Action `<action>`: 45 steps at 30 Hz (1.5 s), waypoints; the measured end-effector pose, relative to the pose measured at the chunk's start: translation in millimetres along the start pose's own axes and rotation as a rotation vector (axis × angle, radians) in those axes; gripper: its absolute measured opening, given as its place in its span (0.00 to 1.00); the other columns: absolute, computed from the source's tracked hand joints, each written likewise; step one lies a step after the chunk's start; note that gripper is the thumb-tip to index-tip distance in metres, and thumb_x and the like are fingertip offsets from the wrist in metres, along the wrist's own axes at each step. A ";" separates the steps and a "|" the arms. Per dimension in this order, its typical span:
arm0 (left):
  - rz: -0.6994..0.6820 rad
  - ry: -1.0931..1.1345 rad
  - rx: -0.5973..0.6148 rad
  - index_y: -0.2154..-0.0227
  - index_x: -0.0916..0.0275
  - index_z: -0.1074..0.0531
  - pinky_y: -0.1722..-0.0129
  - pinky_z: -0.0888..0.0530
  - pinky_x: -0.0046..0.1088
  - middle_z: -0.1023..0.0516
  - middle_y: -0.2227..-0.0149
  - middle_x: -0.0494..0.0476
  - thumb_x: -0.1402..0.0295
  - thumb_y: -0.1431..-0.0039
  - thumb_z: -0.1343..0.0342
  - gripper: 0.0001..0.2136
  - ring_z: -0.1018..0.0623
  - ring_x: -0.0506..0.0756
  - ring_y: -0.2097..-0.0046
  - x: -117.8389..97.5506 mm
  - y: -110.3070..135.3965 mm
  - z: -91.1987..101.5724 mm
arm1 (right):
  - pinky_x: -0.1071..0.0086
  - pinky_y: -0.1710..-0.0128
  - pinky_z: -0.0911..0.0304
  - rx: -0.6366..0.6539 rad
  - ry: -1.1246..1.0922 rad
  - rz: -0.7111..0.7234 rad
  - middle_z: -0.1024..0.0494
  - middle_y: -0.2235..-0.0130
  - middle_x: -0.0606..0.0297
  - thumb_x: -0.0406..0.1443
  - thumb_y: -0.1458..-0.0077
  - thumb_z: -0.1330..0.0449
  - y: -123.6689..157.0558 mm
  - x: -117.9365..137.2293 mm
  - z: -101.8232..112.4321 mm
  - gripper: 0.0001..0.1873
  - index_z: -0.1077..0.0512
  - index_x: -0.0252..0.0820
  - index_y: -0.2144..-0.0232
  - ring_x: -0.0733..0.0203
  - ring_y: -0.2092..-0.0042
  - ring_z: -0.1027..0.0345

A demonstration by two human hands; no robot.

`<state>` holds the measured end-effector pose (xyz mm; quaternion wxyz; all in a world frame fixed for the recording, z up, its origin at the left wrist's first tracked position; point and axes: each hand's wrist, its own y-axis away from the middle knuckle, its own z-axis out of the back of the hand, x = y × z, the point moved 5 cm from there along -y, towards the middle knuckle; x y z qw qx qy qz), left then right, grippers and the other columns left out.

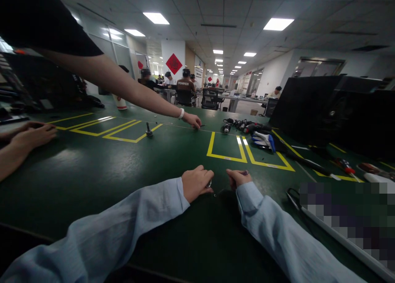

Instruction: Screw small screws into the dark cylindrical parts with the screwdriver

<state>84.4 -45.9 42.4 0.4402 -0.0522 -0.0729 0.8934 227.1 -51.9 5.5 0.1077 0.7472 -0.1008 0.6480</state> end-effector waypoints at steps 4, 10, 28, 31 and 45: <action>0.161 0.218 -0.023 0.65 0.63 0.35 0.67 0.33 0.31 0.29 0.66 0.56 0.67 0.54 0.42 0.13 0.30 0.56 0.64 8.1 4.7 -6.2 | 0.73 0.91 0.60 0.035 -0.082 -0.059 0.46 0.96 0.73 0.39 0.63 0.42 -0.7 -4.2 2.7 0.20 0.42 0.41 0.97 0.71 0.92 0.54; 0.132 0.590 -0.116 0.65 0.62 0.33 0.63 0.33 0.31 0.30 0.65 0.52 0.70 0.56 0.42 0.12 0.30 0.54 0.62 8.4 4.0 -9.9 | 0.74 0.91 0.58 0.252 -0.399 -0.052 0.46 0.95 0.73 0.42 0.59 0.43 -1.4 -2.7 -1.8 0.21 0.42 0.42 0.95 0.71 0.91 0.54; -0.007 0.813 -0.251 0.65 0.64 0.38 0.63 0.34 0.30 0.34 0.66 0.54 0.73 0.53 0.54 0.10 0.33 0.53 0.63 -2.5 6.0 -8.3 | 0.74 0.83 0.51 0.098 0.333 0.565 0.42 0.90 0.71 0.44 0.49 0.50 45.5 43.9 -7.9 0.25 0.40 0.40 0.92 0.71 0.85 0.47; 0.048 0.879 -0.220 0.66 0.63 0.38 0.65 0.34 0.30 0.34 0.68 0.53 0.74 0.53 0.58 0.10 0.33 0.53 0.64 0.1 5.2 -12.1 | 0.73 0.81 0.49 0.113 0.434 0.706 0.41 0.87 0.70 0.42 0.47 0.52 52.7 47.9 -11.0 0.24 0.40 0.40 0.91 0.70 0.83 0.45; 0.039 0.784 -0.343 0.73 0.64 0.38 0.66 0.35 0.29 0.36 0.72 0.53 0.77 0.53 0.62 0.08 0.34 0.52 0.67 -3.9 2.4 -4.7 | 0.72 0.78 0.50 0.175 0.581 0.878 0.42 0.84 0.70 0.36 0.45 0.53 64.0 50.8 -19.3 0.21 0.41 0.40 0.88 0.69 0.80 0.46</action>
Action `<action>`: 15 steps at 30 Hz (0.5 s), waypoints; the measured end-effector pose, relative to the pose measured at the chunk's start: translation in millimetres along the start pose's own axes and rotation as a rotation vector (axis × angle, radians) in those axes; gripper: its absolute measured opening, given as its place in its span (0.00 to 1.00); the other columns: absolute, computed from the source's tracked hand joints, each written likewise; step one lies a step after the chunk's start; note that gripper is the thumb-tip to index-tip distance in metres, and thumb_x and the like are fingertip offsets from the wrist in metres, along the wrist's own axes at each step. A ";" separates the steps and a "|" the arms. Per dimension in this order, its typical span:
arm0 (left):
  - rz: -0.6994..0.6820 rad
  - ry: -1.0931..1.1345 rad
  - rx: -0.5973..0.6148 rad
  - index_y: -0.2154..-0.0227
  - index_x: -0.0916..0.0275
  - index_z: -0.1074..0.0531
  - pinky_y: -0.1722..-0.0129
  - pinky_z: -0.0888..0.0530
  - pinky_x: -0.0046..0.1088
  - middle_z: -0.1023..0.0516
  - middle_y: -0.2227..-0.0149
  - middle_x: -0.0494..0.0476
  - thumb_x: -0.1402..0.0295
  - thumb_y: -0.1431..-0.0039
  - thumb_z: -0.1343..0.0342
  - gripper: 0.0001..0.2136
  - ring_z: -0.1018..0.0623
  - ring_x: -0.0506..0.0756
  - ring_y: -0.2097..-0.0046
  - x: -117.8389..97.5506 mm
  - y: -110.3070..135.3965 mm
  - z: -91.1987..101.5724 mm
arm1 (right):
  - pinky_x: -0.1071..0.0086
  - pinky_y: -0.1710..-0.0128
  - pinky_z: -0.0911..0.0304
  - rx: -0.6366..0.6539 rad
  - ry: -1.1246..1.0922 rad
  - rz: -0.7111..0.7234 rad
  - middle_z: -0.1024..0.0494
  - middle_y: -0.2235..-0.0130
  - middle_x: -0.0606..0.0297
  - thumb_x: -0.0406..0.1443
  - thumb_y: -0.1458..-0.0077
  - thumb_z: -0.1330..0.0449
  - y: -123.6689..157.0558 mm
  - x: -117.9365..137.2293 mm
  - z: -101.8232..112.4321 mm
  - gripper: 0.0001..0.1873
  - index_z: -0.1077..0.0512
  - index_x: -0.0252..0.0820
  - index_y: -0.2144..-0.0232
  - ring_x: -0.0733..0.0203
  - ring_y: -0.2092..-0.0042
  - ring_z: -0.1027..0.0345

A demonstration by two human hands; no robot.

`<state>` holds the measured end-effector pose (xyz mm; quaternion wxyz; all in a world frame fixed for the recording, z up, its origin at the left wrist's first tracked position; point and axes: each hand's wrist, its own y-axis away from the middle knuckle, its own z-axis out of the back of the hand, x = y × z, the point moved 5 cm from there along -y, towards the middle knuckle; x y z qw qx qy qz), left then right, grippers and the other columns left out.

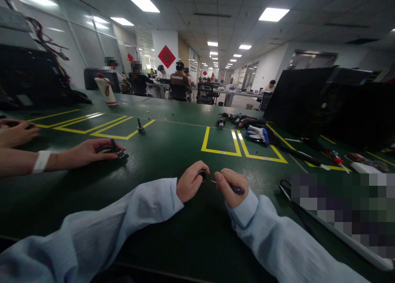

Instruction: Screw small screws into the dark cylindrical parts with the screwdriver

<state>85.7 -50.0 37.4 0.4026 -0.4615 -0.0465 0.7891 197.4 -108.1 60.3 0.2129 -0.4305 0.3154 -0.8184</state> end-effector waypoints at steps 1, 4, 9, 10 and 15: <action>-0.005 -0.002 -0.005 0.73 0.64 0.38 0.65 0.35 0.29 0.36 0.72 0.53 0.77 0.53 0.62 0.08 0.34 0.52 0.67 -0.1 0.0 0.4 | 0.72 0.78 0.50 -0.004 0.002 -0.004 0.42 0.85 0.70 0.36 0.45 0.53 -0.2 0.2 0.5 0.21 0.40 0.40 0.88 0.69 0.80 0.46; -0.016 -0.011 -0.013 0.73 0.64 0.38 0.65 0.35 0.29 0.36 0.72 0.53 0.78 0.53 0.62 0.09 0.34 0.52 0.67 -0.2 0.1 1.0 | 0.72 0.78 0.50 -0.014 0.009 -0.016 0.42 0.85 0.70 0.37 0.46 0.53 -0.7 0.6 1.2 0.21 0.41 0.40 0.89 0.69 0.80 0.46; -0.006 -0.020 -0.015 0.74 0.64 0.38 0.65 0.35 0.28 0.36 0.72 0.53 0.78 0.53 0.62 0.08 0.34 0.51 0.67 0.7 -0.5 0.7 | 0.72 0.78 0.49 -0.025 0.000 -0.001 0.41 0.85 0.70 0.36 0.46 0.52 -0.8 1.9 0.2 0.20 0.40 0.41 0.88 0.69 0.81 0.45; -0.001 -0.020 -0.016 0.74 0.64 0.38 0.66 0.34 0.28 0.36 0.72 0.52 0.78 0.53 0.62 0.08 0.34 0.51 0.67 1.1 -0.7 0.6 | 0.72 0.78 0.49 -0.028 0.003 0.001 0.41 0.85 0.70 0.36 0.46 0.52 -0.8 2.1 0.4 0.20 0.40 0.41 0.89 0.69 0.81 0.45; 0.048 0.010 0.002 0.74 0.63 0.37 0.67 0.34 0.28 0.35 0.73 0.52 0.78 0.53 0.61 0.09 0.33 0.51 0.68 5.5 -0.7 -0.4 | 0.72 0.79 0.49 -0.032 0.017 -0.028 0.41 0.85 0.70 0.36 0.46 0.53 -0.5 2.3 2.2 0.21 0.40 0.41 0.89 0.69 0.81 0.45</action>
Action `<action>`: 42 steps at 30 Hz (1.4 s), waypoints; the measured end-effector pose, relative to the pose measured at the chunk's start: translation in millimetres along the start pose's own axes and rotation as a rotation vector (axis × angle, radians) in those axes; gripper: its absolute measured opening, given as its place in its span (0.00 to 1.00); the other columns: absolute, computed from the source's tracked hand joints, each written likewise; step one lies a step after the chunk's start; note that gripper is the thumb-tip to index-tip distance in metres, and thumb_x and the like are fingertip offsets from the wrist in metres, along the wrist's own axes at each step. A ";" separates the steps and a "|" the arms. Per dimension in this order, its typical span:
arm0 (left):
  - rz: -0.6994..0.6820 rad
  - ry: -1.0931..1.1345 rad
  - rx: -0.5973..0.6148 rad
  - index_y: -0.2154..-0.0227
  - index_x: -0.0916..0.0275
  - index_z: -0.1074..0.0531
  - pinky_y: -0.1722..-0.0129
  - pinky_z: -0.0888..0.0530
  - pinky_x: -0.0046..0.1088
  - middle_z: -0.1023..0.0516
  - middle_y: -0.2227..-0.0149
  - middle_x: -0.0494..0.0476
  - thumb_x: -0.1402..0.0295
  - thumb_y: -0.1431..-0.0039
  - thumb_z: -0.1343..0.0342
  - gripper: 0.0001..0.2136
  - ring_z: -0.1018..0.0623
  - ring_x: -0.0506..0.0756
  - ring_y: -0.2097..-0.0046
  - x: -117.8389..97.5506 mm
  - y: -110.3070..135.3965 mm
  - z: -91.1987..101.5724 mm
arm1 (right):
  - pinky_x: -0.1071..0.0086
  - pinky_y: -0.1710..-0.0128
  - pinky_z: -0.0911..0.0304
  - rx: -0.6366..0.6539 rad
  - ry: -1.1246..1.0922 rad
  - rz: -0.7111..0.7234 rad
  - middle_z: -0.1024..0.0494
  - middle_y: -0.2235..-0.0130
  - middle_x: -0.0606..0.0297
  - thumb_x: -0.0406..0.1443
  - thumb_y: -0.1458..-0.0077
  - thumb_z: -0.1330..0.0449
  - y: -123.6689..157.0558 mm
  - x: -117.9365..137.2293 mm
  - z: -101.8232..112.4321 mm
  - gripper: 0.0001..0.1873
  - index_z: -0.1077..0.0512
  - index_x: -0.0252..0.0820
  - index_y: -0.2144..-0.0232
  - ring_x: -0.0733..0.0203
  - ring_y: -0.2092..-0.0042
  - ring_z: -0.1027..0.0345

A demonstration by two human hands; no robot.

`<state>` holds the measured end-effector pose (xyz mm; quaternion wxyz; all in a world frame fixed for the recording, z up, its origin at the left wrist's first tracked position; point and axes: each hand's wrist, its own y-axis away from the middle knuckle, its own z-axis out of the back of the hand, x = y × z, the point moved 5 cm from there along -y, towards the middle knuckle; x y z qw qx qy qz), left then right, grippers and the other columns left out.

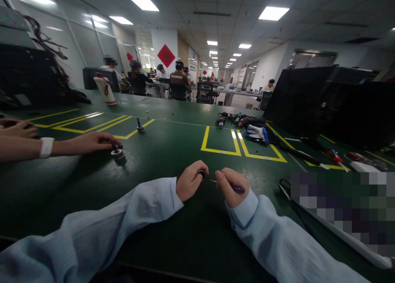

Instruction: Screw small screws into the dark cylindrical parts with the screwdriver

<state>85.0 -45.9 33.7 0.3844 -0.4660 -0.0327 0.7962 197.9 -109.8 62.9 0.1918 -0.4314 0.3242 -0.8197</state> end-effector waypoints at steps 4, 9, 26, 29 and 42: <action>0.065 0.108 0.059 0.72 0.63 0.37 0.71 0.34 0.26 0.35 0.72 0.52 0.77 0.54 0.60 0.09 0.34 0.51 0.70 2.9 1.0 -0.9 | 0.73 0.79 0.49 -0.003 -0.013 -0.019 0.41 0.85 0.70 0.36 0.46 0.53 -0.1 -1.1 -0.3 0.21 0.40 0.40 0.89 0.69 0.81 0.45; 0.011 0.124 0.095 0.71 0.64 0.37 0.68 0.34 0.27 0.35 0.71 0.52 0.77 0.62 0.57 0.11 0.34 0.52 0.67 -0.8 1.9 -2.0 | 0.73 0.79 0.49 -0.022 -0.004 -0.045 0.41 0.86 0.69 0.37 0.46 0.52 -0.4 -4.0 -1.0 0.21 0.39 0.40 0.89 0.70 0.82 0.45; -0.015 -0.034 0.030 0.68 0.64 0.37 0.65 0.33 0.28 0.32 0.68 0.52 0.78 0.57 0.50 0.10 0.31 0.52 0.65 -0.2 1.9 -3.1 | 0.74 0.80 0.49 -0.051 -0.035 -0.096 0.40 0.87 0.70 0.37 0.46 0.52 1.5 -8.1 0.4 0.22 0.38 0.40 0.90 0.70 0.82 0.45; -0.027 -0.051 0.018 0.68 0.64 0.37 0.64 0.33 0.28 0.32 0.68 0.52 0.78 0.55 0.50 0.09 0.31 0.52 0.65 -0.7 2.2 -3.0 | 0.73 0.79 0.49 -0.050 -0.025 -0.084 0.40 0.87 0.69 0.38 0.46 0.52 2.5 -8.1 -2.4 0.22 0.38 0.40 0.89 0.69 0.82 0.44; -0.120 -0.136 -0.103 0.65 0.63 0.32 0.55 0.34 0.34 0.34 0.57 0.59 0.74 0.55 0.42 0.11 0.32 0.56 0.54 -3.2 2.0 7.4 | 0.76 0.87 0.46 -0.228 -1.056 -1.010 0.33 0.90 0.69 0.44 0.62 0.37 22.1 -70.2 -40.2 0.18 0.34 0.38 0.89 0.70 0.88 0.42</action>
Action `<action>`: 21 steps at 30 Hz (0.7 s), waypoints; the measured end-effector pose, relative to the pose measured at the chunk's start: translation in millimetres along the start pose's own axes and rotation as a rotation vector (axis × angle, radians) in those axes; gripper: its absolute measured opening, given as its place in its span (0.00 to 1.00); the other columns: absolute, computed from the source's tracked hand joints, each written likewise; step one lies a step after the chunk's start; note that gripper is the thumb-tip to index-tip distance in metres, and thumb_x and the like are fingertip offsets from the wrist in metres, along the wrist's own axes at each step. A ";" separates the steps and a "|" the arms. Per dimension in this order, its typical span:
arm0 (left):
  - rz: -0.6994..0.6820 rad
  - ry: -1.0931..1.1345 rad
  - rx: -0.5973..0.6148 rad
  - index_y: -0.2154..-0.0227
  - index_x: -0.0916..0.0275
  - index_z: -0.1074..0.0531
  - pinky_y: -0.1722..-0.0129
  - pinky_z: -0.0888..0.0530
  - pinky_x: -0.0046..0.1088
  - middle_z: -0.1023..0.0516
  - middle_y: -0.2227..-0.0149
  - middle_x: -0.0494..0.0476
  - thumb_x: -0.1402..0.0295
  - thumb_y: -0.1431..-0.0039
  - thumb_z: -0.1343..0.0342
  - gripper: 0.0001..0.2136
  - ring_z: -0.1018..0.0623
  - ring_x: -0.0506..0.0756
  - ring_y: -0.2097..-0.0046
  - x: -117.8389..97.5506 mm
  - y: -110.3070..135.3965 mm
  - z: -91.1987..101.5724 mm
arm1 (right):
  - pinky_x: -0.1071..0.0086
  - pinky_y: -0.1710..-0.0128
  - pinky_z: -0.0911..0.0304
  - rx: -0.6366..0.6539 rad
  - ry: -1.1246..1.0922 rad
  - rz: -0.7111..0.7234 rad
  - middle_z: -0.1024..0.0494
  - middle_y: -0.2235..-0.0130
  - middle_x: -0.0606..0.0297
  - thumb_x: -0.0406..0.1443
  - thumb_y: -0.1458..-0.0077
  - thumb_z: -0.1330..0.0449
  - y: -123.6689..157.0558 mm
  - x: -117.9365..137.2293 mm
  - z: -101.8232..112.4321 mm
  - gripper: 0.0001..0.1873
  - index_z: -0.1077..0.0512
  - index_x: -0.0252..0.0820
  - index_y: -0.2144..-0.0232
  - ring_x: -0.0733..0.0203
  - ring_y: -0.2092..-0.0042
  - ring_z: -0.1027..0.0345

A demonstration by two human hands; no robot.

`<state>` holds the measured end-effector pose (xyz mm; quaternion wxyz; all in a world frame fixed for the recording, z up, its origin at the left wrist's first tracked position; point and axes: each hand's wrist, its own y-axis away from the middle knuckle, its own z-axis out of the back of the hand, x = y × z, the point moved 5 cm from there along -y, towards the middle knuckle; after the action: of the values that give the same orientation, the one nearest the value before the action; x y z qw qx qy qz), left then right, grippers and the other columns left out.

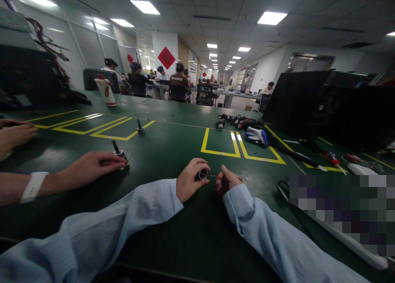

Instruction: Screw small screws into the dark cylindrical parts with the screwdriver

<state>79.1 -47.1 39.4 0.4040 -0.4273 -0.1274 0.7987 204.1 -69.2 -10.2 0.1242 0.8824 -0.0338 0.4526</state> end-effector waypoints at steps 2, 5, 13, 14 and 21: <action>-0.009 -0.040 0.008 0.65 0.62 0.31 0.55 0.34 0.35 0.35 0.56 0.59 0.73 0.56 0.41 0.13 0.33 0.57 0.54 -1.1 0.4 0.1 | 0.77 0.88 0.46 0.051 -0.121 -0.070 0.33 0.91 0.69 0.41 0.59 0.38 -3.6 -3.8 2.0 0.17 0.33 0.37 0.90 0.71 0.89 0.43; -0.015 -0.145 0.000 0.64 0.59 0.30 0.56 0.34 0.37 0.35 0.57 0.58 0.70 0.58 0.39 0.14 0.33 0.58 0.54 -3.3 0.4 2.6 | 0.78 0.88 0.48 0.127 -0.216 -0.102 0.35 0.92 0.69 0.38 0.54 0.42 -4.3 -2.9 2.2 0.18 0.33 0.37 0.90 0.71 0.89 0.44; 0.031 -0.225 0.081 0.61 0.60 0.30 0.61 0.32 0.33 0.31 0.62 0.56 0.69 0.58 0.39 0.17 0.30 0.55 0.61 -1.9 1.2 3.3 | 0.76 0.88 0.50 0.124 -0.167 -0.055 0.36 0.92 0.69 0.40 0.55 0.42 -4.8 6.0 3.9 0.18 0.34 0.38 0.91 0.72 0.89 0.47; 0.047 -0.205 0.086 0.61 0.59 0.30 0.61 0.31 0.33 0.31 0.61 0.56 0.70 0.57 0.39 0.17 0.29 0.55 0.61 -1.0 1.8 3.0 | 0.76 0.88 0.50 0.095 -0.117 -0.017 0.36 0.92 0.69 0.41 0.56 0.41 -5.3 9.0 5.4 0.18 0.34 0.38 0.91 0.71 0.89 0.47; 0.154 -0.041 -0.010 0.63 0.62 0.29 0.57 0.31 0.36 0.27 0.62 0.56 0.76 0.60 0.40 0.17 0.27 0.56 0.58 8.8 4.3 4.1 | 0.76 0.86 0.52 -0.032 0.414 0.327 0.37 0.92 0.70 0.47 0.62 0.39 8.6 34.8 -0.8 0.21 0.34 0.38 0.91 0.71 0.88 0.46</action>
<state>70.8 -42.7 34.4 0.3366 -0.4214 -0.1063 0.8353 222.5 -75.5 20.0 0.0678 0.7517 -0.1568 0.6369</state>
